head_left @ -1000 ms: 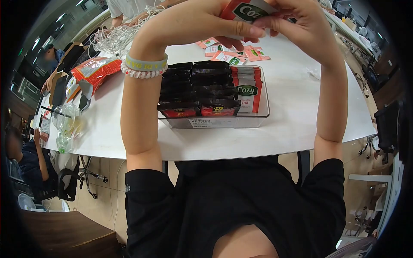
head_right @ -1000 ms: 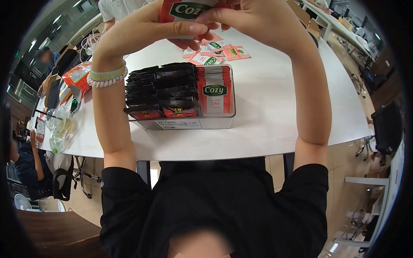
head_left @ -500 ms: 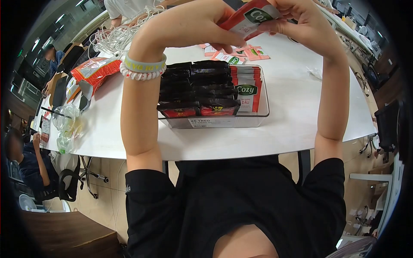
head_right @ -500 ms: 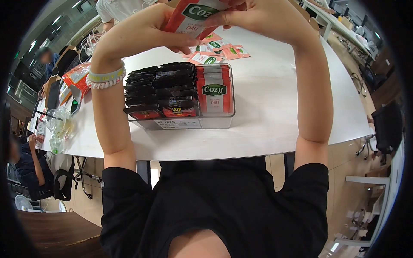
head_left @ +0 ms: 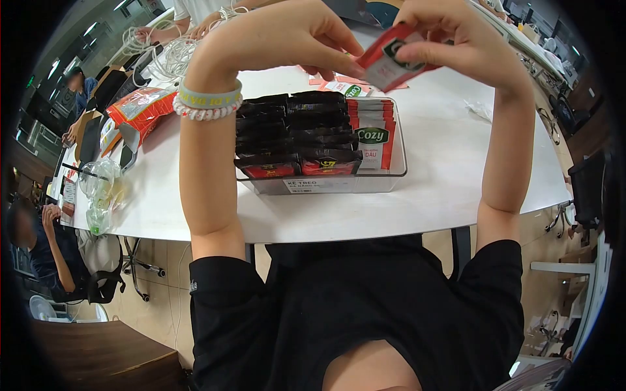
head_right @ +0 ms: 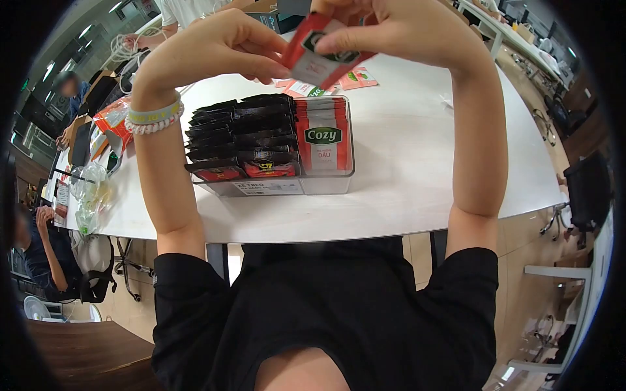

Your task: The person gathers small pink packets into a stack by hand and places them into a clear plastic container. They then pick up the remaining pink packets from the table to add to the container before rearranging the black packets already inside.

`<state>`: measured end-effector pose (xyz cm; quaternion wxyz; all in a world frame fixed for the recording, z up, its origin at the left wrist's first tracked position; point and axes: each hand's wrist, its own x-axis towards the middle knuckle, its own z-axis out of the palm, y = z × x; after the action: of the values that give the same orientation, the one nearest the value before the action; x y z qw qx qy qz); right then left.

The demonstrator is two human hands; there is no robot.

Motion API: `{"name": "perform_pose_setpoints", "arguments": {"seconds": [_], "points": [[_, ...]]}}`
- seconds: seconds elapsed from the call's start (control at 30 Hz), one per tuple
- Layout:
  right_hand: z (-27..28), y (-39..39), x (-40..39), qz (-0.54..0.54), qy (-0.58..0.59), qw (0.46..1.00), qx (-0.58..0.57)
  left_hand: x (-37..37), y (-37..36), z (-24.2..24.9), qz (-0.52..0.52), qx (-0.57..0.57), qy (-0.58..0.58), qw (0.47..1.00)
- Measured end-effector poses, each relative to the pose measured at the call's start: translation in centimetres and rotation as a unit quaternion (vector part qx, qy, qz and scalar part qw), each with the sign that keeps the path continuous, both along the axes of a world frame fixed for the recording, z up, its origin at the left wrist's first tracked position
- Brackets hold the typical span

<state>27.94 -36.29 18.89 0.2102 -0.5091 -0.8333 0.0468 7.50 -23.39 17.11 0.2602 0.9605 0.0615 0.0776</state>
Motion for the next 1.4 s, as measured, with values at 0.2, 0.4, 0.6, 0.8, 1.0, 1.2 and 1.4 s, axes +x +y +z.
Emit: {"name": "perform_pose_setpoints", "arguments": {"seconds": [0.2, 0.4, 0.6, 0.8, 1.0, 1.2, 1.4], "points": [[-3.9, 1.5, -1.8, 0.036, -0.062, 0.996, -0.056, -1.8, 1.2, 0.6, 0.033, -0.016, -0.015, 0.999], [-6.5, 2.7, -4.5, -0.057, -0.229, 0.965, -0.115, -2.9, 1.6, 1.3, 0.047, -0.026, -0.02, 0.998], [-6.8, 2.7, -4.6, -0.069, -0.227, 0.966, -0.108, -2.8, 0.0, 2.5, 0.125, -0.035, 0.004, 0.992], [-5.9, 2.5, -4.2, -0.082, -0.225, 0.96, -0.147, -2.8, 0.2, 2.4, 0.124, -0.035, 0.003, 0.992], [-7.0, 1.9, -3.7, -0.054, -0.262, 0.961, -0.066, -2.8, 0.2, 2.5, 0.125, -0.034, -0.001, 0.992], [-7.1, 2.9, -3.1, -0.107, -0.243, 0.961, -0.078, -2.9, 0.2, 2.4, 0.127, -0.028, -0.006, 0.992], [-7.2, 3.1, -4.0, -0.105, -0.268, 0.946, -0.147, -2.8, 0.4, 2.3, 0.117, -0.021, -0.006, 0.993]]}}
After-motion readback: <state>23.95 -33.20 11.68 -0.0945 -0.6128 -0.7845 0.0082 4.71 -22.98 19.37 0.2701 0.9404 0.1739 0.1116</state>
